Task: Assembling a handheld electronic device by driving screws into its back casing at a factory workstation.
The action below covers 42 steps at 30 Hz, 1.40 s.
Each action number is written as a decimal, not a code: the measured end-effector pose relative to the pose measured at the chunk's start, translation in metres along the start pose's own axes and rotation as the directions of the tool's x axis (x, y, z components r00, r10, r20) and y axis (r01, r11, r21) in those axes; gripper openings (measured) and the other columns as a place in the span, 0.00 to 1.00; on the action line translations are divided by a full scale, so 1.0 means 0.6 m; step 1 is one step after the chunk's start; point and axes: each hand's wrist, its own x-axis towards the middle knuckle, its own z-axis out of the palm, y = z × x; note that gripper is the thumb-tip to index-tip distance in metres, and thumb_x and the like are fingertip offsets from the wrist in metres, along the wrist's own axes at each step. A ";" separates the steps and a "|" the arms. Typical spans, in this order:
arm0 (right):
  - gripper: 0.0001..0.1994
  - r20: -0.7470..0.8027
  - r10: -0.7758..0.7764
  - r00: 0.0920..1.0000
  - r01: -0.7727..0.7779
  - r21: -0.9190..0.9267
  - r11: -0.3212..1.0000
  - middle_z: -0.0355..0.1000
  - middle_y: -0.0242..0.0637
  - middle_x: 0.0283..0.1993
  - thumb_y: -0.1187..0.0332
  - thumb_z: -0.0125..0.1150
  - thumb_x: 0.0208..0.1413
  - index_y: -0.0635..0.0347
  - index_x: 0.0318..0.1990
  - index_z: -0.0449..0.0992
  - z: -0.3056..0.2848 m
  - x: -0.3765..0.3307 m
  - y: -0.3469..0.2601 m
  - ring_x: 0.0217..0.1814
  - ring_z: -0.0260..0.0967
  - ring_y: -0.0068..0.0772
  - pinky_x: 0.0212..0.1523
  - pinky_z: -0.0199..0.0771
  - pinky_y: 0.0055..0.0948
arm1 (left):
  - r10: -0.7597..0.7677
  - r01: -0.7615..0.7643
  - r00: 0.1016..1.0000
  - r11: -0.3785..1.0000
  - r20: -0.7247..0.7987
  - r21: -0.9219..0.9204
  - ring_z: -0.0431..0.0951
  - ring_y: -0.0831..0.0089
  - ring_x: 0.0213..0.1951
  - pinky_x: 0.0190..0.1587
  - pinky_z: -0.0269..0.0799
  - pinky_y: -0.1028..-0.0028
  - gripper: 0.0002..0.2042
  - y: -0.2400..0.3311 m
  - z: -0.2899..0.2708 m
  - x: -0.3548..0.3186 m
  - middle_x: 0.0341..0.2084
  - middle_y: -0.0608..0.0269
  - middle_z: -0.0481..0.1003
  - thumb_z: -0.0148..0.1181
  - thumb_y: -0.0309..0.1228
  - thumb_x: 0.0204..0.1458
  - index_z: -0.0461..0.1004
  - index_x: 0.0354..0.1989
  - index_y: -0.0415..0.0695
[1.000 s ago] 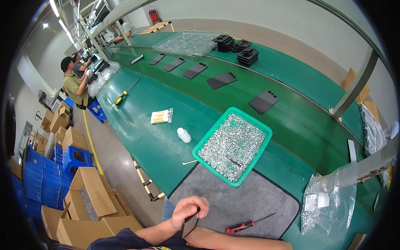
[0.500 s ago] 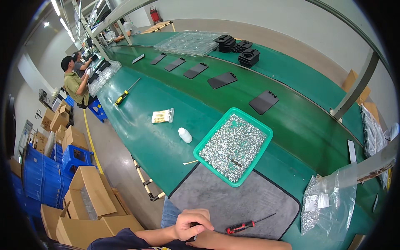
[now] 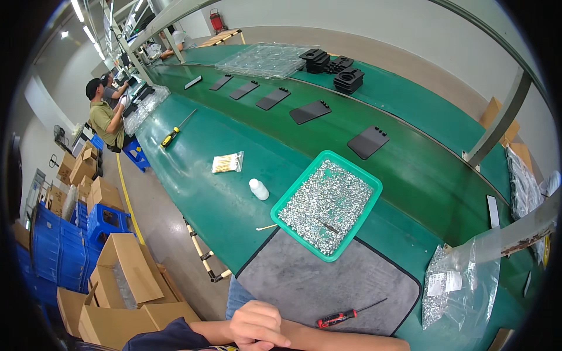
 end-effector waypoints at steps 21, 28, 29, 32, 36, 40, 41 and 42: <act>0.13 -0.818 -0.335 0.467 0.761 0.179 0.624 0.74 0.46 0.40 0.64 0.55 0.62 0.65 0.47 0.73 0.102 0.079 0.027 0.38 0.71 0.47 0.42 0.71 0.36 | -0.240 0.254 0.966 0.785 -0.101 0.565 0.61 0.73 0.17 0.21 0.58 0.78 0.05 0.031 -0.045 -0.018 0.14 0.68 0.67 0.61 0.20 0.46 0.82 0.31 0.41; 0.16 -0.992 -0.125 -0.019 0.960 -0.053 0.274 0.75 0.48 0.45 0.63 0.55 0.64 0.66 0.52 0.71 0.132 0.114 0.029 0.44 0.73 0.50 0.47 0.72 0.39 | -0.357 0.322 0.929 0.654 -0.096 0.684 0.66 0.73 0.21 0.24 0.63 0.78 0.10 0.026 -0.027 -0.030 0.20 0.66 0.70 0.67 0.21 0.44 0.83 0.37 0.42; 0.17 -0.994 -0.075 -0.083 0.969 -0.099 0.228 0.76 0.49 0.46 0.63 0.55 0.64 0.66 0.53 0.71 0.143 0.120 0.037 0.45 0.73 0.50 0.47 0.72 0.39 | -0.386 0.351 0.918 0.680 -0.093 0.644 0.67 0.74 0.22 0.26 0.64 0.78 0.11 0.028 -0.032 -0.023 0.22 0.65 0.71 0.67 0.22 0.45 0.82 0.39 0.42; 0.18 -0.961 0.084 -0.262 0.962 -0.253 0.100 0.76 0.50 0.48 0.63 0.54 0.65 0.66 0.56 0.70 0.196 0.148 0.047 0.47 0.74 0.52 0.49 0.73 0.40 | -0.467 0.438 0.880 0.737 -0.080 0.515 0.71 0.74 0.27 0.30 0.67 0.77 0.16 0.038 -0.056 -0.003 0.28 0.63 0.74 0.68 0.23 0.46 0.81 0.47 0.42; 0.18 -0.975 -0.203 0.093 0.990 0.112 -0.081 0.76 0.51 0.50 0.62 0.54 0.65 0.65 0.56 0.70 0.178 0.087 0.093 0.48 0.74 0.51 0.49 0.73 0.41 | -0.577 0.567 0.812 0.740 -0.093 0.362 0.75 0.70 0.33 0.37 0.70 0.75 0.21 0.039 -0.094 -0.014 0.37 0.59 0.77 0.68 0.24 0.47 0.77 0.53 0.39; 0.19 -0.951 -0.270 0.149 0.975 0.187 -0.121 0.75 0.52 0.51 0.61 0.53 0.66 0.65 0.57 0.70 0.183 0.104 0.084 0.50 0.74 0.51 0.50 0.73 0.41 | -0.698 0.683 0.713 0.711 0.059 0.165 0.77 0.65 0.43 0.46 0.71 0.71 0.25 0.033 -0.129 -0.029 0.44 0.54 0.78 0.66 0.27 0.50 0.73 0.58 0.37; 0.19 -0.960 -0.251 0.124 0.980 0.159 -0.123 0.75 0.53 0.51 0.61 0.53 0.67 0.65 0.58 0.70 0.187 0.115 0.078 0.50 0.74 0.51 0.50 0.74 0.41 | -0.727 0.721 0.673 0.686 0.139 0.097 0.77 0.63 0.46 0.50 0.71 0.69 0.25 0.030 -0.135 -0.033 0.47 0.52 0.78 0.66 0.28 0.51 0.72 0.59 0.36; 0.19 -0.968 -0.231 0.099 0.984 0.130 -0.125 0.75 0.53 0.52 0.61 0.53 0.67 0.64 0.58 0.69 0.190 0.121 0.074 0.51 0.74 0.51 0.50 0.74 0.41 | -0.743 0.757 0.631 0.652 0.223 0.032 0.78 0.60 0.50 0.53 0.71 0.67 0.26 0.025 -0.140 -0.035 0.49 0.50 0.78 0.65 0.29 0.52 0.71 0.61 0.35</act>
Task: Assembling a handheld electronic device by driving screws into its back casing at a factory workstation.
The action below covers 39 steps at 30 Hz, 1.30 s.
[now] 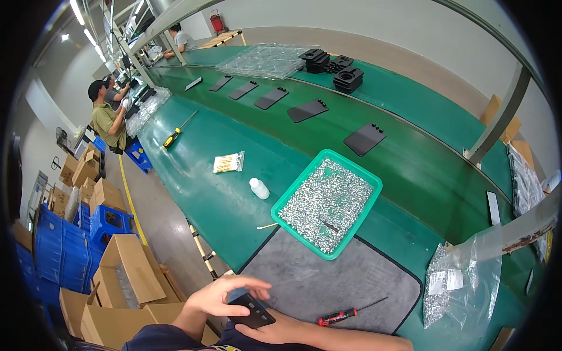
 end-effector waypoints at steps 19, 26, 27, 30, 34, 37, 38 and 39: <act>0.17 0.091 -0.041 0.995 0.059 -0.205 0.977 0.77 0.44 0.47 0.61 0.54 0.66 0.63 0.55 0.73 0.004 0.015 0.025 0.48 0.75 0.48 0.47 0.74 0.42 | 0.005 0.114 0.978 0.823 0.207 -0.557 0.74 0.60 0.57 0.60 0.67 0.65 0.26 -0.034 -0.008 -0.023 0.57 0.47 0.73 0.52 0.35 0.64 0.62 0.67 0.32; 0.11 0.221 -0.126 0.967 0.235 -0.587 0.775 0.77 0.43 0.40 0.67 0.56 0.62 0.63 0.47 0.75 0.022 -0.002 0.052 0.38 0.75 0.47 0.40 0.74 0.43 | -0.193 0.119 0.974 0.885 -0.122 -0.451 0.77 0.61 0.51 0.55 0.71 0.65 0.26 -0.001 0.020 0.012 0.51 0.47 0.77 0.53 0.33 0.61 0.64 0.66 0.32; 0.10 0.222 -0.112 0.969 0.224 -0.588 0.777 0.77 0.43 0.39 0.68 0.56 0.62 0.63 0.46 0.75 0.027 -0.004 0.065 0.37 0.74 0.47 0.38 0.74 0.43 | -0.192 0.135 0.978 0.882 -0.082 -0.452 0.77 0.63 0.51 0.55 0.71 0.67 0.26 -0.001 0.026 0.020 0.50 0.49 0.76 0.53 0.34 0.62 0.64 0.65 0.33; 0.08 0.230 -0.070 0.971 0.195 -0.587 0.786 0.77 0.45 0.38 0.70 0.57 0.59 0.64 0.43 0.76 0.037 -0.006 0.099 0.33 0.74 0.48 0.35 0.73 0.43 | -0.190 0.185 0.981 0.873 0.036 -0.452 0.76 0.67 0.50 0.54 0.70 0.71 0.24 -0.005 0.045 0.043 0.49 0.54 0.76 0.52 0.34 0.64 0.64 0.65 0.34; 0.09 0.266 0.071 0.961 0.077 -0.508 0.858 0.76 0.46 0.38 0.70 0.57 0.60 0.66 0.43 0.76 0.025 -0.002 0.065 0.33 0.73 0.50 0.34 0.73 0.43 | -0.169 0.211 0.977 0.832 0.128 -0.514 0.75 0.66 0.50 0.54 0.69 0.71 0.25 -0.017 0.066 0.071 0.49 0.53 0.76 0.52 0.33 0.63 0.64 0.65 0.33; 0.09 0.270 0.103 0.957 0.046 -0.495 0.868 0.76 0.47 0.38 0.71 0.56 0.60 0.67 0.43 0.76 0.027 -0.003 0.066 0.33 0.73 0.51 0.33 0.73 0.43 | -0.159 0.218 0.975 0.818 0.156 -0.532 0.75 0.66 0.50 0.54 0.69 0.71 0.25 -0.022 0.073 0.078 0.49 0.52 0.76 0.52 0.33 0.62 0.64 0.65 0.33; 0.09 0.261 0.088 0.961 0.059 -0.509 0.859 0.76 0.48 0.38 0.71 0.56 0.60 0.67 0.43 0.76 0.029 -0.004 0.070 0.33 0.73 0.51 0.33 0.73 0.42 | -0.157 0.214 0.976 0.820 0.151 -0.531 0.75 0.66 0.49 0.54 0.69 0.71 0.25 -0.023 0.075 0.080 0.49 0.53 0.76 0.52 0.33 0.62 0.64 0.65 0.33; 0.09 0.253 0.073 0.965 0.073 -0.523 0.849 0.76 0.48 0.38 0.71 0.56 0.60 0.67 0.43 0.76 0.031 -0.005 0.074 0.33 0.73 0.51 0.33 0.73 0.42 | -0.156 0.210 0.977 0.822 0.146 -0.529 0.75 0.67 0.49 0.54 0.68 0.71 0.24 -0.023 0.076 0.081 0.49 0.53 0.76 0.52 0.33 0.63 0.64 0.65 0.33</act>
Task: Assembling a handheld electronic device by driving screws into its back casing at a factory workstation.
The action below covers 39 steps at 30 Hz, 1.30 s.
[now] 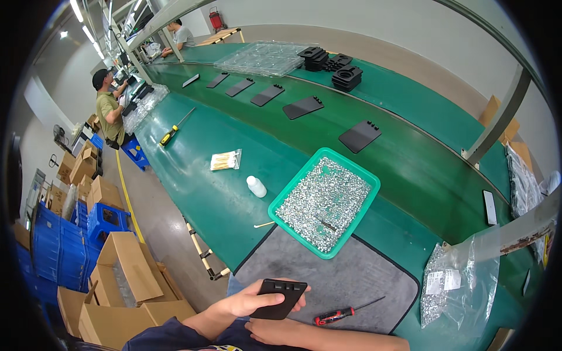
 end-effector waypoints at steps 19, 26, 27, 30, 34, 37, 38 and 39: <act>0.08 0.024 0.018 1.000 -0.019 0.051 0.999 0.76 0.50 0.39 0.72 0.56 0.60 0.69 0.42 0.75 -0.026 -0.007 -0.014 0.35 0.74 0.52 0.35 0.74 0.44 | 0.032 -0.017 0.994 0.989 -0.102 0.147 0.74 0.68 0.49 0.54 0.68 0.71 0.23 -0.025 -0.009 -0.002 0.50 0.55 0.76 0.53 0.35 0.64 0.65 0.64 0.35; 0.08 0.021 -0.002 1.000 0.000 0.079 0.997 0.75 0.50 0.39 0.72 0.56 0.60 0.70 0.41 0.75 -0.034 -0.009 -0.016 0.35 0.74 0.52 0.36 0.73 0.43 | 0.061 -0.038 0.990 0.983 -0.125 0.178 0.73 0.73 0.46 0.51 0.67 0.74 0.18 -0.028 -0.005 0.001 0.47 0.61 0.77 0.51 0.29 0.63 0.68 0.60 0.38; 0.08 0.021 -0.002 1.000 0.000 0.078 0.997 0.75 0.50 0.39 0.72 0.56 0.60 0.70 0.41 0.75 -0.032 -0.009 -0.016 0.35 0.74 0.52 0.36 0.73 0.43 | 0.061 -0.038 0.990 0.983 -0.125 0.178 0.73 0.73 0.46 0.51 0.67 0.74 0.18 -0.027 -0.004 0.001 0.47 0.61 0.77 0.51 0.29 0.63 0.68 0.60 0.38; 0.08 0.006 0.021 1.000 -0.021 0.081 0.997 0.75 0.50 0.38 0.73 0.56 0.60 0.70 0.41 0.75 -0.014 -0.012 -0.010 0.34 0.73 0.52 0.35 0.73 0.43 | 0.063 -0.039 0.988 0.985 -0.138 0.170 0.73 0.73 0.45 0.51 0.68 0.74 0.18 -0.029 -0.003 0.000 0.47 0.61 0.77 0.51 0.29 0.63 0.69 0.60 0.38; 0.08 0.047 0.045 0.998 -0.049 0.094 0.994 0.75 0.50 0.38 0.73 0.56 0.60 0.70 0.41 0.75 -0.037 -0.010 -0.023 0.34 0.73 0.52 0.35 0.72 0.43 | 0.062 -0.034 0.987 0.983 -0.151 0.182 0.73 0.73 0.45 0.51 0.68 0.74 0.17 -0.027 -0.003 -0.001 0.47 0.61 0.77 0.51 0.30 0.63 0.70 0.59 0.38; 0.07 0.091 0.064 0.994 -0.074 0.105 0.992 0.75 0.50 0.38 0.74 0.56 0.60 0.70 0.41 0.75 -0.047 -0.009 -0.028 0.34 0.73 0.51 0.35 0.72 0.43 | 0.058 -0.027 0.986 0.980 -0.154 0.198 0.73 0.73 0.45 0.51 0.68 0.74 0.17 -0.027 -0.003 -0.001 0.47 0.61 0.77 0.51 0.30 0.63 0.70 0.59 0.38; 0.07 0.070 0.059 0.996 -0.066 0.116 0.991 0.75 0.50 0.38 0.74 0.56 0.60 0.70 0.41 0.75 -0.034 -0.009 -0.022 0.34 0.73 0.51 0.35 0.72 0.43 | 0.061 -0.028 0.985 0.980 -0.161 0.195 0.73 0.73 0.45 0.51 0.68 0.74 0.17 -0.028 -0.003 -0.002 0.47 0.61 0.77 0.51 0.30 0.63 0.70 0.58 0.38; 0.07 0.047 0.057 0.997 -0.063 0.128 0.990 0.75 0.50 0.38 0.74 0.56 0.60 0.70 0.41 0.75 -0.022 -0.010 -0.015 0.35 0.73 0.51 0.35 0.72 0.43 | 0.061 -0.029 0.985 0.981 -0.163 0.192 0.73 0.73 0.45 0.51 0.68 0.74 0.17 -0.029 -0.003 -0.001 0.47 0.61 0.77 0.51 0.30 0.63 0.70 0.58 0.38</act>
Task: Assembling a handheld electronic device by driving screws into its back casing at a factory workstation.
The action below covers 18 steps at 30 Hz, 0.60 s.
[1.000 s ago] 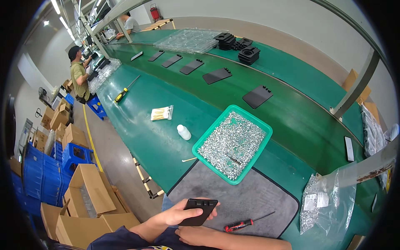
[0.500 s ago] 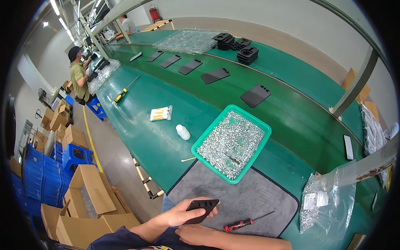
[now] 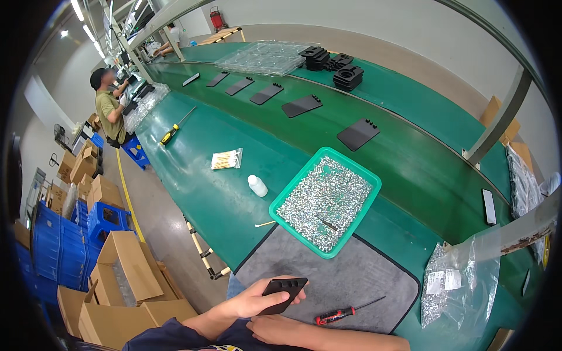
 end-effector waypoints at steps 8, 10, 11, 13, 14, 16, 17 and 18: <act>0.08 -0.018 0.011 1.000 -0.010 0.039 0.999 0.75 0.51 0.38 0.73 0.55 0.60 0.70 0.42 0.75 0.010 0.000 0.010 0.35 0.73 0.52 0.35 0.72 0.44 | 0.002 -0.002 1.000 1.000 -0.005 0.010 0.73 0.73 0.45 0.51 0.68 0.73 0.16 -0.003 -0.002 0.003 0.46 0.61 0.77 0.52 0.30 0.63 0.71 0.57 0.38; 0.08 -0.015 0.001 1.000 -0.001 0.022 1.000 0.75 0.51 0.39 0.73 0.55 0.60 0.70 0.42 0.75 0.009 0.001 0.009 0.35 0.73 0.52 0.35 0.72 0.44 | 0.004 -0.003 1.000 1.000 -0.006 0.014 0.73 0.73 0.45 0.51 0.68 0.73 0.16 -0.002 -0.001 0.002 0.46 0.61 0.77 0.52 0.30 0.63 0.71 0.57 0.38; 0.08 -0.014 -0.004 1.000 0.004 0.013 1.000 0.75 0.51 0.39 0.73 0.55 0.60 0.70 0.42 0.75 0.009 0.001 0.009 0.35 0.73 0.52 0.35 0.72 0.44 | 0.005 -0.004 1.000 1.000 -0.006 0.016 0.73 0.73 0.45 0.51 0.68 0.73 0.16 -0.001 0.000 0.002 0.46 0.62 0.77 0.52 0.31 0.63 0.71 0.56 0.38; 0.08 -0.013 -0.009 1.000 0.009 0.004 1.000 0.75 0.51 0.39 0.73 0.55 0.61 0.70 0.42 0.75 0.009 0.001 0.009 0.35 0.73 0.52 0.35 0.72 0.44 | 0.005 -0.005 1.000 1.000 -0.006 0.018 0.73 0.73 0.45 0.51 0.68 0.73 0.16 -0.002 0.000 0.002 0.46 0.62 0.77 0.51 0.31 0.63 0.71 0.56 0.38; 0.08 -0.009 -0.002 1.000 0.002 0.004 1.000 0.75 0.51 0.39 0.73 0.55 0.61 0.70 0.42 0.75 0.009 0.001 0.009 0.35 0.73 0.52 0.35 0.72 0.44 | 0.005 -0.005 1.000 1.000 -0.006 0.015 0.73 0.73 0.45 0.51 0.68 0.73 0.15 -0.002 0.000 0.003 0.46 0.62 0.77 0.51 0.31 0.63 0.71 0.56 0.38; 0.08 -0.002 0.011 1.000 -0.011 0.003 1.000 0.75 0.51 0.40 0.73 0.55 0.61 0.70 0.43 0.75 0.009 0.001 0.009 0.35 0.73 0.52 0.35 0.72 0.44 | 0.006 -0.006 1.000 1.000 -0.007 0.010 0.73 0.73 0.45 0.51 0.68 0.73 0.15 -0.004 0.000 0.005 0.46 0.62 0.77 0.51 0.31 0.63 0.71 0.56 0.39; 0.08 0.001 0.017 1.000 -0.017 0.003 1.000 0.75 0.51 0.40 0.73 0.55 0.61 0.70 0.43 0.75 0.009 0.000 0.009 0.35 0.73 0.52 0.35 0.72 0.44 | 0.006 -0.006 1.000 1.000 -0.007 0.007 0.73 0.73 0.45 0.51 0.68 0.73 0.15 -0.005 0.000 0.006 0.46 0.62 0.77 0.51 0.31 0.63 0.72 0.56 0.39; 0.08 0.002 0.016 1.000 -0.016 0.003 1.000 0.75 0.51 0.40 0.73 0.55 0.61 0.70 0.43 0.75 0.006 0.001 0.006 0.35 0.73 0.52 0.35 0.72 0.44 | 0.006 -0.006 1.000 1.000 -0.009 0.008 0.73 0.73 0.45 0.51 0.68 0.73 0.15 -0.005 0.000 0.005 0.46 0.62 0.77 0.51 0.31 0.63 0.72 0.56 0.39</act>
